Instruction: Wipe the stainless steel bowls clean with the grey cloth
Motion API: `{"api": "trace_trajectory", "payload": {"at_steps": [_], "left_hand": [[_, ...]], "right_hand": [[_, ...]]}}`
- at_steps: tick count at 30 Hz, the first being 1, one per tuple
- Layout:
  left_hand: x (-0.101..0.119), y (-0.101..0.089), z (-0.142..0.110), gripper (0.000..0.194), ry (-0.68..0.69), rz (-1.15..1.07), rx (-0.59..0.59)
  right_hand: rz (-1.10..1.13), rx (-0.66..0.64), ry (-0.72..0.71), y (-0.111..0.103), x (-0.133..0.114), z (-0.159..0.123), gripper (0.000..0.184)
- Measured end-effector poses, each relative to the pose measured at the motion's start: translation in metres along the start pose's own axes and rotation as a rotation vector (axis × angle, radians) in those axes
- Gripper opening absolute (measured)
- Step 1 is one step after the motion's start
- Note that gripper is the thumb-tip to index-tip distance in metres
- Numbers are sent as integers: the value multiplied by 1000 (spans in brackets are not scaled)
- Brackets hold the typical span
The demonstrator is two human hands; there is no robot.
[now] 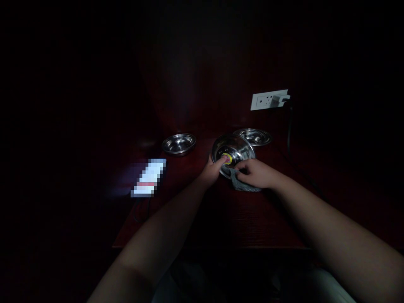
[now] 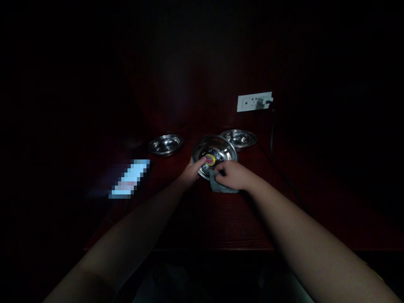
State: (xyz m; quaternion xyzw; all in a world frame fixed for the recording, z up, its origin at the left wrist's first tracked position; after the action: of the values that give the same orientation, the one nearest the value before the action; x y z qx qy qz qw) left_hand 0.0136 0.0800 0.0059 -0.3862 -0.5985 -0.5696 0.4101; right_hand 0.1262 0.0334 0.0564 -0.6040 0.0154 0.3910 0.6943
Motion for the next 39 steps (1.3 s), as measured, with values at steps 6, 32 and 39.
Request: {"api": "trace_trajectory", "payload": {"at_steps": [6,32,39], "left_hand": [[1,1,1,61,19,-4,-1],[3,1,1,58,60,-3,-8],[0,-1,3,58,53,7,-23]], "right_hand": [[22,-20,-28,2,-3,-1,23],[159,-30,-160,4,-19,-3,34],[158,-58,-81,4,-13,-2,30]]}}
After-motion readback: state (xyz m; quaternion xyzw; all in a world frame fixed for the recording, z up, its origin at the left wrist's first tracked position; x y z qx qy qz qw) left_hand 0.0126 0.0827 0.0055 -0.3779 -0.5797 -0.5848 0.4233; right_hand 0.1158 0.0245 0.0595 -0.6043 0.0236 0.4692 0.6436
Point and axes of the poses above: each hand's wrist, its own z-axis towards the middle knuckle, its own y-axis out of the palm, x = y × z, the point moved 8 cm from there along z, towards the middle knuckle, and after that the axes turned 10 degrees about x, right-handed, at the moved point
